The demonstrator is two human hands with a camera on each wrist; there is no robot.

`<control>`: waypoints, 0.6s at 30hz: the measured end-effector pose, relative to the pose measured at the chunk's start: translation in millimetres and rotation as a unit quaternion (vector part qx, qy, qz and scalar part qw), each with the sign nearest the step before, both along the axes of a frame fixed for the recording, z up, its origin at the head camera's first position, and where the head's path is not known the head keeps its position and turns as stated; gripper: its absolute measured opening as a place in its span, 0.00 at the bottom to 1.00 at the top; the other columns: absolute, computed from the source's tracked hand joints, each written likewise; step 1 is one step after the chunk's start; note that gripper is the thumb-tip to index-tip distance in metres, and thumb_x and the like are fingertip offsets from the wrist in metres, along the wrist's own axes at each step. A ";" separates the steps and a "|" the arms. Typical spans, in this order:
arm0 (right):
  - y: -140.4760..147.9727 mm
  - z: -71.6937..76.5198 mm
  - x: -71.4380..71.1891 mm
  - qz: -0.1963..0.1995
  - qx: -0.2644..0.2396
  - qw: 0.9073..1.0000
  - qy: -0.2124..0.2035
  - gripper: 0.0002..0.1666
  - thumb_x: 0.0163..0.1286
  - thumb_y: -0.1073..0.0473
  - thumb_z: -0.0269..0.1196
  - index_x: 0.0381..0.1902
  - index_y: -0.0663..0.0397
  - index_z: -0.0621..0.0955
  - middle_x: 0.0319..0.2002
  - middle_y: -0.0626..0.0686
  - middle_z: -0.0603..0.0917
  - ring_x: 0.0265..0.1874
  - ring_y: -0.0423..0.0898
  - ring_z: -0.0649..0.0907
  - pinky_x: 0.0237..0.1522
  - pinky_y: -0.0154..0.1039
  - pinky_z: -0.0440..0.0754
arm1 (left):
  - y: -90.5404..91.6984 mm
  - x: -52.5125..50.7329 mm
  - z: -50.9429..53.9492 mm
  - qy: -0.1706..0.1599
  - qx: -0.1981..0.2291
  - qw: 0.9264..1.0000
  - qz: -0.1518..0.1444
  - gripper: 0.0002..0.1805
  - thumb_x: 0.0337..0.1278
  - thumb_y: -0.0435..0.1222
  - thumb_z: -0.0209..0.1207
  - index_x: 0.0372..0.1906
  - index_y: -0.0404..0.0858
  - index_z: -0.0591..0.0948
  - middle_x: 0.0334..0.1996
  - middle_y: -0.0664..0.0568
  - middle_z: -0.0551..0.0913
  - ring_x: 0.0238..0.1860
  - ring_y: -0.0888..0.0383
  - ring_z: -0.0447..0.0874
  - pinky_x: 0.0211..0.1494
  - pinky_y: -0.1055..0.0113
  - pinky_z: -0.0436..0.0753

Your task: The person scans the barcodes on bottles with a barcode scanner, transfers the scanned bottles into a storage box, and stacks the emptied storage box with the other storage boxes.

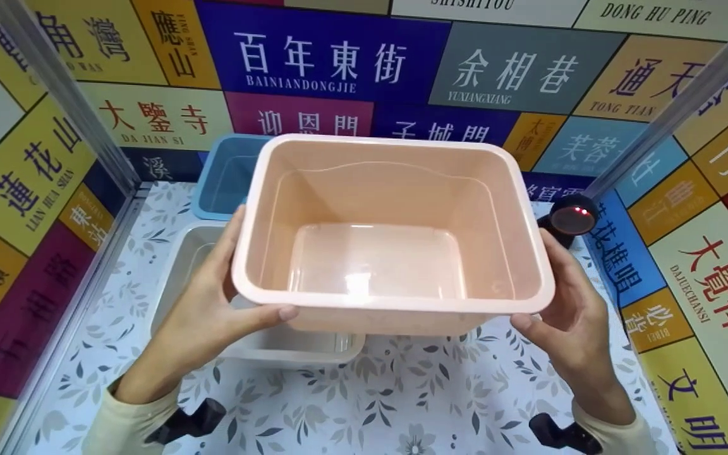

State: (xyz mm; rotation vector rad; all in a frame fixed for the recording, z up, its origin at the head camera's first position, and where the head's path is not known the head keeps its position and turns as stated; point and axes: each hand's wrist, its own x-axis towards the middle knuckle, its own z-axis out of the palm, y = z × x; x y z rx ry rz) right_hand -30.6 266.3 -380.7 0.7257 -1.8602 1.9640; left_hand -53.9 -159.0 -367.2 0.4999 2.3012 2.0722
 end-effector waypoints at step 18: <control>-33.2 -8.5 -16.7 0.026 0.002 1.000 0.004 0.57 0.54 0.84 0.69 0.82 0.75 0.62 0.79 0.76 0.65 0.78 0.66 0.71 0.76 0.48 0.76 | -37.0 -0.8 -2.4 -0.011 0.032 0.999 0.003 0.73 0.49 0.20 0.80 0.92 0.50 0.47 0.87 0.45 0.59 0.76 0.35 0.71 0.69 0.59 0.82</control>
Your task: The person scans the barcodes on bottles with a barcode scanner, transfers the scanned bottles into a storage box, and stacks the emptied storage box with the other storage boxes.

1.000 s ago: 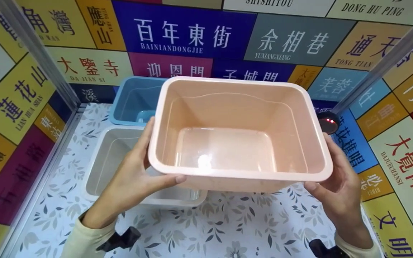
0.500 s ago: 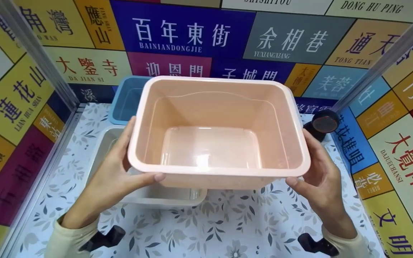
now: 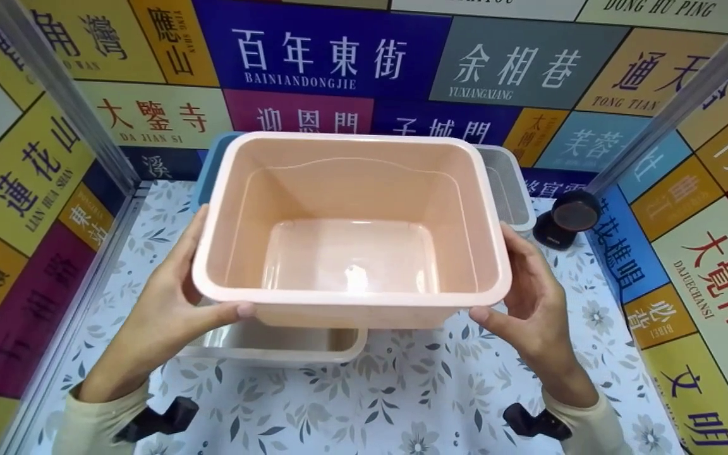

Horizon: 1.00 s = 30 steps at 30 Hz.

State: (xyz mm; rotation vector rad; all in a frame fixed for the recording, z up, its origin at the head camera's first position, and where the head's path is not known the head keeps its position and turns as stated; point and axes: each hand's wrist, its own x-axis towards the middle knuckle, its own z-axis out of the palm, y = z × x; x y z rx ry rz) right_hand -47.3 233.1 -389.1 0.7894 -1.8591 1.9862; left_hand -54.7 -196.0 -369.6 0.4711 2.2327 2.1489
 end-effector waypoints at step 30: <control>-48.1 -15.1 -7.4 0.029 0.033 0.999 -0.023 0.58 0.56 0.79 0.76 0.82 0.75 0.62 0.79 0.70 0.65 0.80 0.64 0.68 0.80 0.48 0.70 | -63.9 8.6 -4.3 0.005 -0.031 0.999 0.018 0.71 0.50 0.13 0.75 0.92 0.54 0.50 0.88 0.38 0.53 0.72 0.54 0.79 0.65 0.65 0.84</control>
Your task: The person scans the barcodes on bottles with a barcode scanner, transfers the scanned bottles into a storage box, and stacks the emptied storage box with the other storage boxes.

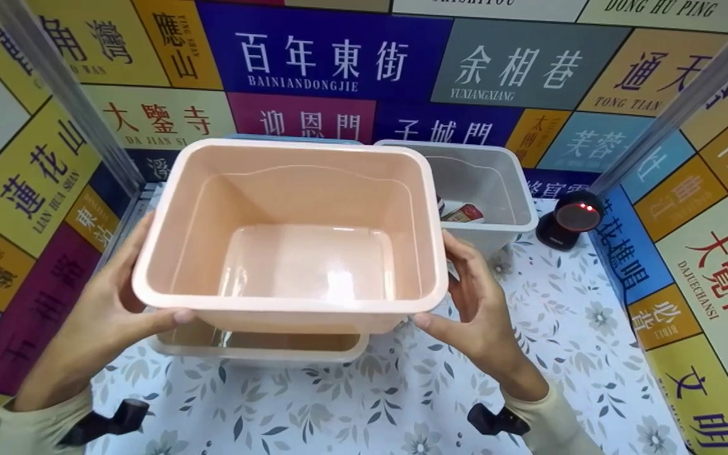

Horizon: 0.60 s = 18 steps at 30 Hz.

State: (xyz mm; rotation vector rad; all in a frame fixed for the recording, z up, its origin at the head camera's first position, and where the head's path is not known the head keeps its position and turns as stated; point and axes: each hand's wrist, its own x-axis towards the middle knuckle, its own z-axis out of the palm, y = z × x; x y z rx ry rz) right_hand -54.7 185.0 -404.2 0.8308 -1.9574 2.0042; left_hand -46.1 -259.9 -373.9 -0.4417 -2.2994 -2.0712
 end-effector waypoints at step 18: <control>-25.5 -6.6 -3.8 0.036 0.009 0.999 0.020 0.57 0.59 0.74 0.77 0.83 0.73 0.62 0.78 0.75 0.63 0.78 0.70 0.68 0.79 0.52 0.72 | -33.0 7.1 -6.3 0.002 -0.048 0.999 0.018 0.71 0.52 0.14 0.75 0.92 0.56 0.50 0.89 0.36 0.51 0.72 0.62 0.77 0.62 0.69 0.85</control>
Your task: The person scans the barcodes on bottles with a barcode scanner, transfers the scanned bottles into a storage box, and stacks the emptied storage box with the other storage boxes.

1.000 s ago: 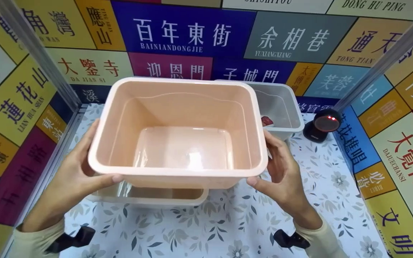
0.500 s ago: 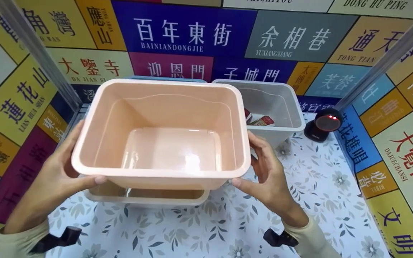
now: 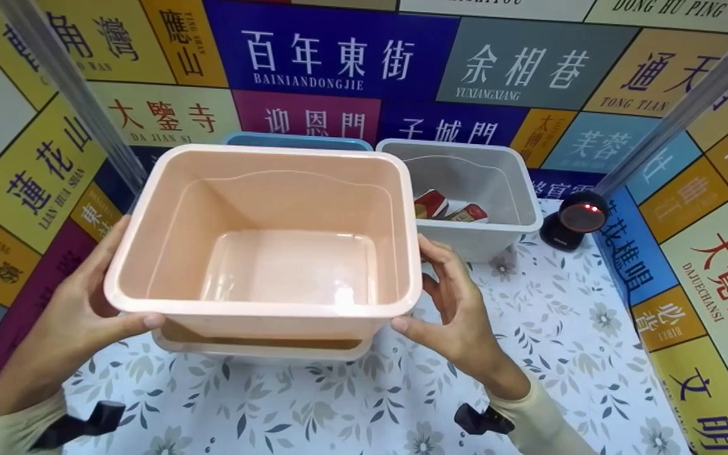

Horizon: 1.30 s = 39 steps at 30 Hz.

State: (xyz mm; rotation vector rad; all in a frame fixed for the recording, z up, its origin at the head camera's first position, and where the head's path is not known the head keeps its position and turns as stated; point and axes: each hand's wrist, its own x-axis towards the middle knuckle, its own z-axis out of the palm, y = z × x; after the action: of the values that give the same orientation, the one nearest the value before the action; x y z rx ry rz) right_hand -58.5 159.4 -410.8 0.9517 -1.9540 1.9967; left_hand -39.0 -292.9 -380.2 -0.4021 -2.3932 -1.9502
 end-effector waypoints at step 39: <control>-18.7 -35.7 -0.8 0.035 0.007 0.998 -0.044 0.58 0.60 0.75 0.80 0.83 0.70 0.64 0.75 0.72 0.66 0.77 0.67 0.69 0.73 0.56 0.79 | -31.3 -3.6 -46.4 -0.070 -0.007 0.997 -0.022 0.72 0.58 0.15 0.72 0.92 0.64 0.43 0.90 0.38 0.41 0.71 0.68 0.75 0.61 0.70 0.86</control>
State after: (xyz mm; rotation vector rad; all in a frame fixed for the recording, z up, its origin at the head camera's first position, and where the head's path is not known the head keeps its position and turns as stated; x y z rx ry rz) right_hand -59.3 140.7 -446.6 0.9628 -2.0099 2.0985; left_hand -42.6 -324.3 -426.6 -0.3313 -2.5025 -2.0464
